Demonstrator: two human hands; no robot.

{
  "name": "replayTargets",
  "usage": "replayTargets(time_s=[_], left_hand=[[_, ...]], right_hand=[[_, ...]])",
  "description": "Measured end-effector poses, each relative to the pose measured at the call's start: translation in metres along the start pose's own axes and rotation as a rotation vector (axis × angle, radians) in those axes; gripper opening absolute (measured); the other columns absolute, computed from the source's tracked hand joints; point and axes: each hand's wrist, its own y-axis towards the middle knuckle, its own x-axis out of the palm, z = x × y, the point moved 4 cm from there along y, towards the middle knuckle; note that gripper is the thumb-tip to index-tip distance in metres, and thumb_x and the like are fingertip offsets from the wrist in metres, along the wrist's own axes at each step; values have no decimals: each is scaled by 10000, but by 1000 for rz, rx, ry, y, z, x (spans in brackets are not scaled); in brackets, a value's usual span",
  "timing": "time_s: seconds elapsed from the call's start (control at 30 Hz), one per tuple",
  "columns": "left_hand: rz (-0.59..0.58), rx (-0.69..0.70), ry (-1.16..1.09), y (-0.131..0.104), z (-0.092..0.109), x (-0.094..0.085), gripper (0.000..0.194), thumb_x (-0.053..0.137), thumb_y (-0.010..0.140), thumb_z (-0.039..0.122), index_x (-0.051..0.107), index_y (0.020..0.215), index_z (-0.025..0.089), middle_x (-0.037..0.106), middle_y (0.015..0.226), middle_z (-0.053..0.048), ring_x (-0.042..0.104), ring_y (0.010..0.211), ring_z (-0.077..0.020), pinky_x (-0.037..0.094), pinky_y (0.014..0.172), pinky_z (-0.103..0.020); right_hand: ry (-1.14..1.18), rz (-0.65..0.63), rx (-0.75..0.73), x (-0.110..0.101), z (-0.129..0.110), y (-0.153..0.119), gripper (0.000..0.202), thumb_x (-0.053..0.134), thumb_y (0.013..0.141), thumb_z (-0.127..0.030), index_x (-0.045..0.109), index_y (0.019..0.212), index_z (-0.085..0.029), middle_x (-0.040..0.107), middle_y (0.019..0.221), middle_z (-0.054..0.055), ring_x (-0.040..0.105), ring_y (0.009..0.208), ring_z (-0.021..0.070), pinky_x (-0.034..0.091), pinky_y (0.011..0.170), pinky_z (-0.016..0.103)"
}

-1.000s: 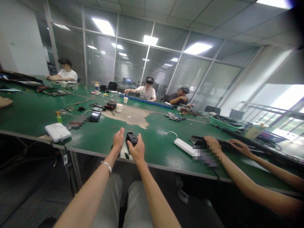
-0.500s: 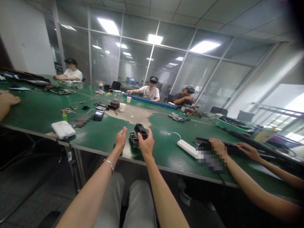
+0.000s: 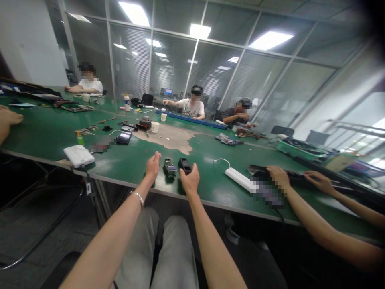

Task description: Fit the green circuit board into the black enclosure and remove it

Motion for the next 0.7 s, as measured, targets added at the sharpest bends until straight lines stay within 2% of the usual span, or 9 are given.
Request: replayTargets(time_s=[0.3,0.53,0.7], left_hand=[[-27,1,1,-1,2,4,670,302,880,654,663,1095,133,679,1139,-157,611,1120,-231,420,1011,-377],[-13,-5,-2,3,-4,3,636,320,889,626,666,1097,135,677,1146,-154,600,1140,-230,403,1030,-385],[-9,-12,-1,4,-3,3,623,326,891,619,670,1095,142,683,1134,-147,595,1149,-233,388,1045,-394]], right_hand=[[3,16,8,-6,6,0,723,623,743,-362,423,1341,-7,521,1313,239,499,1220,298,360,1032,427],[31,-33,23,-4,4,0,724,637,737,-369,436,1341,-24,595,1217,231,574,1122,309,410,972,436],[91,-14,77,-10,-4,0,674,607,768,-429,470,1321,-68,644,1157,194,616,1065,290,448,929,421]])
